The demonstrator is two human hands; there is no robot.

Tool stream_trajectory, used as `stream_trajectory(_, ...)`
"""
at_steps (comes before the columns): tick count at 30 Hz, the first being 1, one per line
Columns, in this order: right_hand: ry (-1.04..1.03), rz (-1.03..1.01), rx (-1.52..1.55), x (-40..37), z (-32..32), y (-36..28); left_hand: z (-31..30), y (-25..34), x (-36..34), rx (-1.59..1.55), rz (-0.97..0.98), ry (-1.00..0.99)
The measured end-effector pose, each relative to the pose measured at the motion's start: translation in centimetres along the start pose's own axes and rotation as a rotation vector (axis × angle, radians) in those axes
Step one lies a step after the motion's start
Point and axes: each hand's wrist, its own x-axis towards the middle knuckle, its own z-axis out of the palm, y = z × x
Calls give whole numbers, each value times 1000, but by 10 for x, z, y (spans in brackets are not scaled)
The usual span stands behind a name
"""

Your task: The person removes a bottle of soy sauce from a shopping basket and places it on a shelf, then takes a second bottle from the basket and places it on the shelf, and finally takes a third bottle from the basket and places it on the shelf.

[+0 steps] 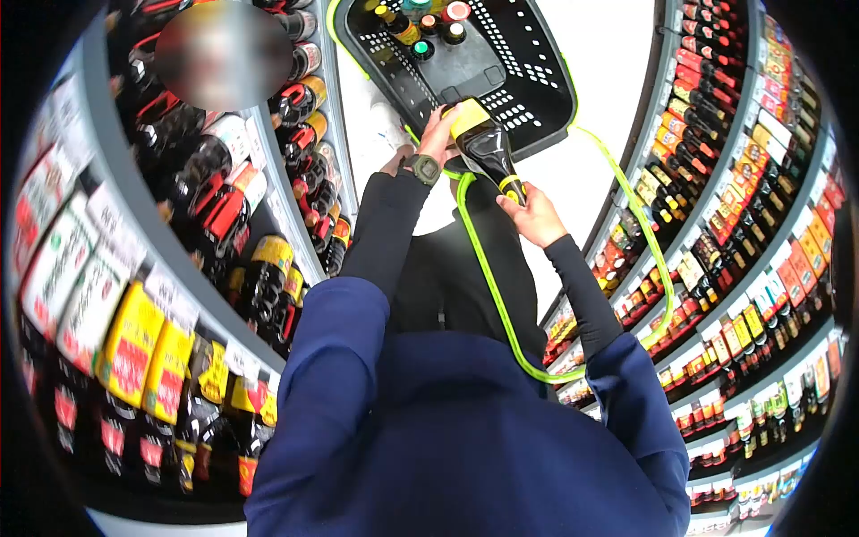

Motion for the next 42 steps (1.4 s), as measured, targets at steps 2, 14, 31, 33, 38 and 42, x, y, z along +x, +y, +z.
stream_trajectory(2, -138, 107, 197, -30, -11, -5, 1, -7, -35, -107, 26, 2)
stream_trajectory(14, -262, -80, -122, -150, -25, 7, 3, -89, -185, -440, 109, 20)
stream_trajectory(31, -491, 56, 453, -264, -55, 29, 132, -244, -312, 923, 1150, 434)
stream_trajectory(33, -474, 89, 475, -261, -72, 29, 151, -232, -320, 1095, 889, -47)
stream_trajectory(38, -497, 149, 501, -271, -106, 31, 143, -231, -347, 1250, 933, -94)
stream_trajectory(42, -571, 200, 526, -285, -111, 23, 105, -217, -391, 1096, 1072, 361)
